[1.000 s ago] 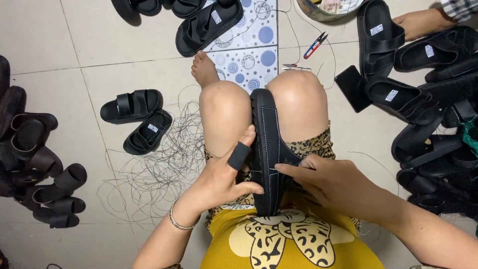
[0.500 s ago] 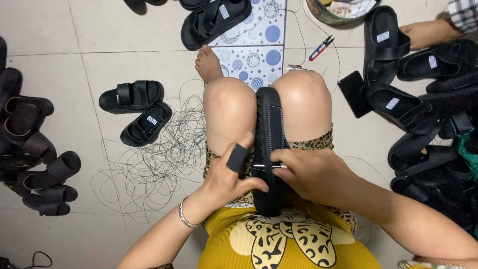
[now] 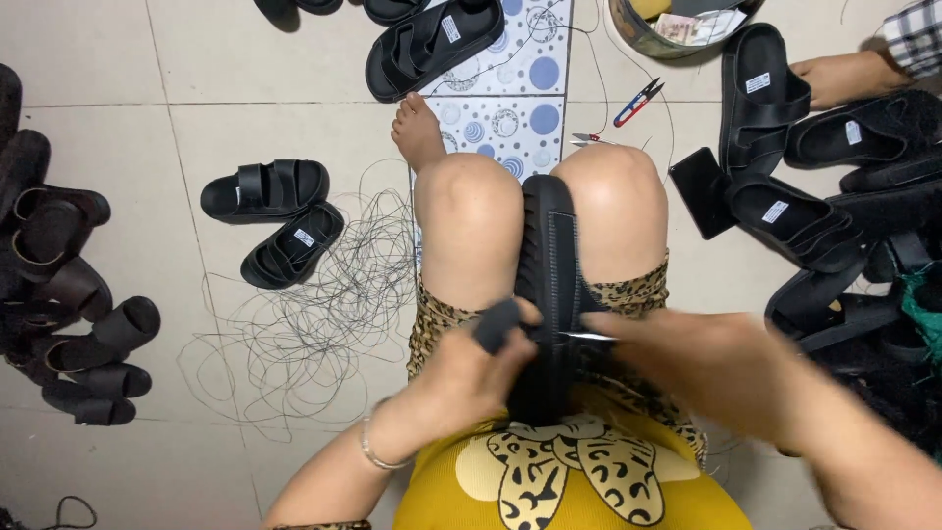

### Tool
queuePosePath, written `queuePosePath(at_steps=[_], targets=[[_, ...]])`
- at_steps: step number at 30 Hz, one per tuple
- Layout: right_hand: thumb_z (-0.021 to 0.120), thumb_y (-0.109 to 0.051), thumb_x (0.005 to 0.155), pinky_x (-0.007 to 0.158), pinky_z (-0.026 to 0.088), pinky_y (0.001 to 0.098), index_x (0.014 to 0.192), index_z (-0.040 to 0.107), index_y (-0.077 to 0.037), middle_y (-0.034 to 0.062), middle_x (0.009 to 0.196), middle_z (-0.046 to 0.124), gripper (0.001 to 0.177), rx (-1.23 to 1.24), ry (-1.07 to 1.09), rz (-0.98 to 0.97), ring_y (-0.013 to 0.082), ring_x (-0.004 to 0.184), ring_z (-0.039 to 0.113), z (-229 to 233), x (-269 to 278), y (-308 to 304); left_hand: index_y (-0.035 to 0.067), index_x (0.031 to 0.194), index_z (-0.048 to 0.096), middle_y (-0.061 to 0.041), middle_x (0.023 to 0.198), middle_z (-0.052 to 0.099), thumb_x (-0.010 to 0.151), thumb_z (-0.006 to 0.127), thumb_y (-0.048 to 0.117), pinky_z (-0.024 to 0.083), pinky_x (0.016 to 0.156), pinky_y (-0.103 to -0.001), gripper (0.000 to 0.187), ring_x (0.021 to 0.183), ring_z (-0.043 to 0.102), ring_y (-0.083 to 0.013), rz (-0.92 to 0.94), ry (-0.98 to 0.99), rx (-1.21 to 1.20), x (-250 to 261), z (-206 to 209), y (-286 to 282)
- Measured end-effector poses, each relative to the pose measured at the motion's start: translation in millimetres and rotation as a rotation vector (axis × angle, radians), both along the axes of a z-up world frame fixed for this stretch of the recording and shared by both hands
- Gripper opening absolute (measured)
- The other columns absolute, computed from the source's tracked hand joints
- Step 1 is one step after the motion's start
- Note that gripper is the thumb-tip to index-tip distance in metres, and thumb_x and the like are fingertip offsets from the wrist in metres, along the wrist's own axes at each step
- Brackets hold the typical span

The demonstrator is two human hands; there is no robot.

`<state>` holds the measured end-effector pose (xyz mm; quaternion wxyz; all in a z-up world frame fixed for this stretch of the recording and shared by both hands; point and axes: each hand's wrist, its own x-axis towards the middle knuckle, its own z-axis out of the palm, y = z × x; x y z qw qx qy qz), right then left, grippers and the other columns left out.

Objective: Hand-sewing the upper strap of a black sandal to its sole using a needle and thick thread.

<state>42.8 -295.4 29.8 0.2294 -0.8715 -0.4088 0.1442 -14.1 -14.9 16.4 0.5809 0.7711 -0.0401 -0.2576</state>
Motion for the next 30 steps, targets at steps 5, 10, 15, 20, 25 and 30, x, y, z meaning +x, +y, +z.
queuePosePath(at_steps=[5,10,15,20,25,30], targets=[[0.079,-0.013,0.076,0.047,0.059,0.0297,0.124,0.077,-0.033,-0.0048,0.078,0.095,0.052,-0.402,0.822,-0.515,0.0115,0.044,0.068,8,11,-46,0.001,0.115,0.061,0.008,0.072,0.039,0.097,0.059,-0.003,0.038,0.059,-0.017,0.018,0.061,0.036,-0.0042,0.459,-0.049,-0.199,-8,-28,30],[0.072,-0.007,0.084,0.064,0.050,0.0247,0.097,0.078,-0.008,0.0018,0.091,0.079,0.014,0.366,0.934,-0.402,0.0117,0.068,0.061,-33,-13,1,0.004,0.126,0.050,-0.004,0.093,0.056,0.097,0.060,0.003,0.047,0.052,-0.020,0.031,0.075,0.054,-0.0104,0.679,-0.111,-0.190,7,-1,43],[0.060,0.007,0.087,0.058,0.058,0.0254,0.073,0.065,-0.008,0.0101,0.097,0.073,0.022,0.894,1.238,-0.400,0.0134,0.071,0.062,-44,-19,-15,-0.003,0.114,0.056,-0.015,0.111,0.064,0.090,0.066,-0.006,0.056,0.073,-0.026,0.026,0.090,0.063,-0.0206,0.552,-0.533,0.351,3,24,35],[0.077,-0.020,0.083,0.081,0.056,0.0259,0.093,0.081,-0.010,0.0011,0.110,0.072,0.015,0.313,0.751,-0.298,0.0133,0.094,0.068,-29,-20,19,0.007,0.085,0.070,-0.003,0.073,0.056,0.084,0.077,0.013,0.042,0.052,-0.034,0.010,0.057,0.053,-0.0202,-0.293,-0.742,0.172,-4,36,-21],[0.069,-0.005,0.088,0.079,0.054,0.0273,0.084,0.074,0.000,0.0053,0.095,0.071,0.008,0.627,0.906,-0.377,0.0144,0.083,0.064,-38,-18,25,0.008,0.069,0.064,-0.010,0.070,0.056,0.072,0.068,0.011,0.040,0.047,-0.036,0.006,0.057,0.050,-0.0228,-0.459,-0.928,0.562,-22,-28,-55],[0.069,-0.004,0.094,0.054,0.045,0.0223,0.087,0.075,0.006,0.0114,0.097,0.070,0.014,0.862,1.267,-0.524,0.0112,0.062,0.052,-70,-22,23,0.011,0.060,0.064,-0.010,0.063,0.058,0.072,0.066,0.015,0.040,0.043,-0.036,0.012,0.052,0.051,-0.0232,-0.376,-0.968,0.770,-20,-51,-60]])
